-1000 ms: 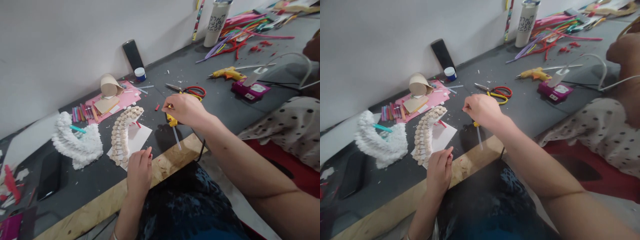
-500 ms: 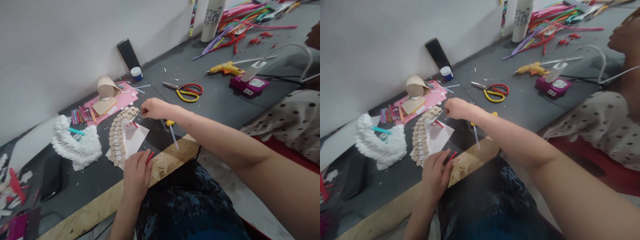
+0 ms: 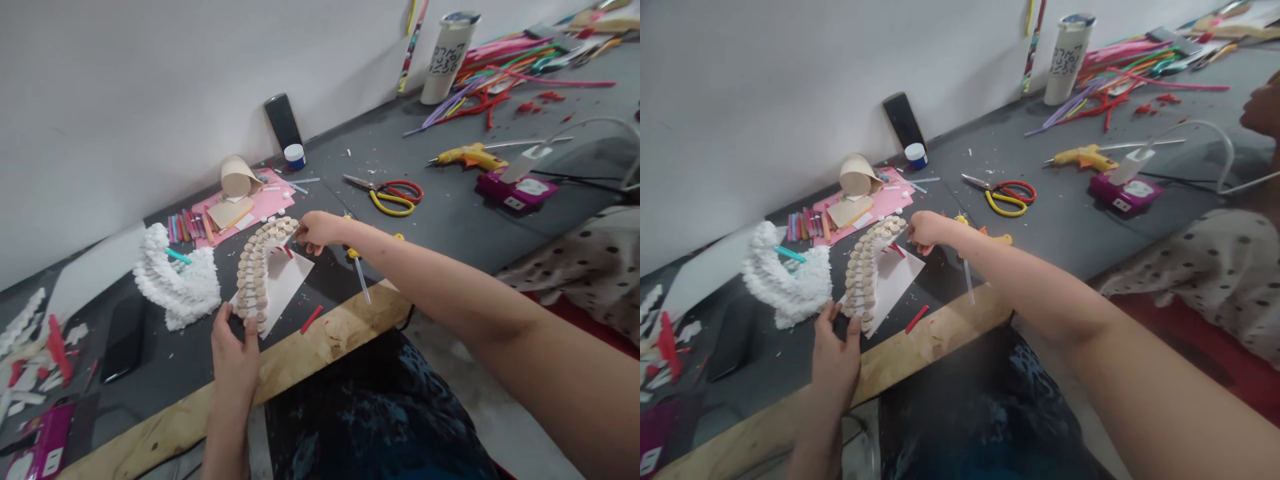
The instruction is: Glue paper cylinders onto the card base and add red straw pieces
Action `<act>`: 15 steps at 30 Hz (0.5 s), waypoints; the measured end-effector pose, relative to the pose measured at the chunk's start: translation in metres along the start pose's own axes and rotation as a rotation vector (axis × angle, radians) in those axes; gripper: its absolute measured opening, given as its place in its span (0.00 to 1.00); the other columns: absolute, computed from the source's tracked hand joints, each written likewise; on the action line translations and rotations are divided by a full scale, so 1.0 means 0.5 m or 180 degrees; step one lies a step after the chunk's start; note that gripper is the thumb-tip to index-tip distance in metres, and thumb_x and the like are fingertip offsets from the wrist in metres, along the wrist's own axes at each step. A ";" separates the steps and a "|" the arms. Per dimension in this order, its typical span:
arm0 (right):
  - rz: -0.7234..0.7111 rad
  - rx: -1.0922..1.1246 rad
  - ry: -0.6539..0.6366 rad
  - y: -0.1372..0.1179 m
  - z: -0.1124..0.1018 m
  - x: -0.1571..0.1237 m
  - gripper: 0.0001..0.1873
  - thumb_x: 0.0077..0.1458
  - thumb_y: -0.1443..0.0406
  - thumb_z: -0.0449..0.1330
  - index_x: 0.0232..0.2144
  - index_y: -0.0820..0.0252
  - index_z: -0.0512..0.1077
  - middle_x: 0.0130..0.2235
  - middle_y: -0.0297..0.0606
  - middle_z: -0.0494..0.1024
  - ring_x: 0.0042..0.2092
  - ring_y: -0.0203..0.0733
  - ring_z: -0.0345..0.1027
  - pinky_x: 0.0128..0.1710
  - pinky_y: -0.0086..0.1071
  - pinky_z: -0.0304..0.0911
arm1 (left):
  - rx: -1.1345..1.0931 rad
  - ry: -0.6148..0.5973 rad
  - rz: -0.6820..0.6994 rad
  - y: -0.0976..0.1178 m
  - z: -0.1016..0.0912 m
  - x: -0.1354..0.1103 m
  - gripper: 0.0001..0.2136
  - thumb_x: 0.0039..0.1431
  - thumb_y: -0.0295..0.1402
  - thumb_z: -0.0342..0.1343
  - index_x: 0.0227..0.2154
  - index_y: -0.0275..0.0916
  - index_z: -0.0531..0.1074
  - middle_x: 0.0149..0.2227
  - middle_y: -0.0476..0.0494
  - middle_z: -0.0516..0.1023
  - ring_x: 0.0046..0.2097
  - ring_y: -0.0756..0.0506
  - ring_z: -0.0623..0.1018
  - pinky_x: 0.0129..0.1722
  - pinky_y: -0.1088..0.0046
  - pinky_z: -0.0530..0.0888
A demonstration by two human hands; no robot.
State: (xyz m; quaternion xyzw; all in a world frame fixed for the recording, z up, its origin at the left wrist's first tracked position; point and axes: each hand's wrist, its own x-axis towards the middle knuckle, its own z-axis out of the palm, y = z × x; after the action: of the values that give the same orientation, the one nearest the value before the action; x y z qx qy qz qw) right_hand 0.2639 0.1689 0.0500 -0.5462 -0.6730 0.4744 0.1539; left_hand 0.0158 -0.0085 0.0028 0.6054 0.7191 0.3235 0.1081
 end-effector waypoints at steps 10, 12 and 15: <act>0.0097 0.1007 -0.0279 0.019 0.025 -0.009 0.04 0.53 0.71 0.65 0.27 0.63 0.75 0.31 0.43 0.82 0.26 0.38 0.74 0.27 0.32 0.73 | -0.0557 0.0060 -0.0252 -0.010 0.008 0.001 0.31 0.63 0.48 0.53 0.64 0.38 0.56 0.61 0.28 0.69 0.63 0.36 0.70 0.62 0.53 0.66; 0.0143 0.1095 -0.0350 0.019 0.023 -0.011 0.03 0.54 0.72 0.64 0.28 0.63 0.76 0.33 0.42 0.82 0.26 0.36 0.73 0.26 0.30 0.72 | -0.0834 0.0155 -0.0297 -0.008 0.009 0.003 0.30 0.64 0.47 0.53 0.64 0.38 0.56 0.63 0.28 0.68 0.64 0.37 0.69 0.63 0.55 0.66; 0.0183 0.1275 -0.0465 0.020 0.019 -0.014 0.04 0.56 0.72 0.62 0.30 0.62 0.76 0.36 0.42 0.83 0.26 0.33 0.72 0.24 0.26 0.69 | -0.1212 0.0398 -0.0417 0.000 0.009 0.007 0.28 0.64 0.45 0.53 0.63 0.38 0.58 0.63 0.27 0.66 0.65 0.39 0.68 0.63 0.57 0.66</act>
State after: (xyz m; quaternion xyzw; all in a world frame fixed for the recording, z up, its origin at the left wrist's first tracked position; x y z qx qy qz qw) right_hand 0.2653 0.1579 0.0395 -0.4878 -0.5587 0.6413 0.1966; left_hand 0.0174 -0.0037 0.0001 0.5047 0.6881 0.4829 0.1965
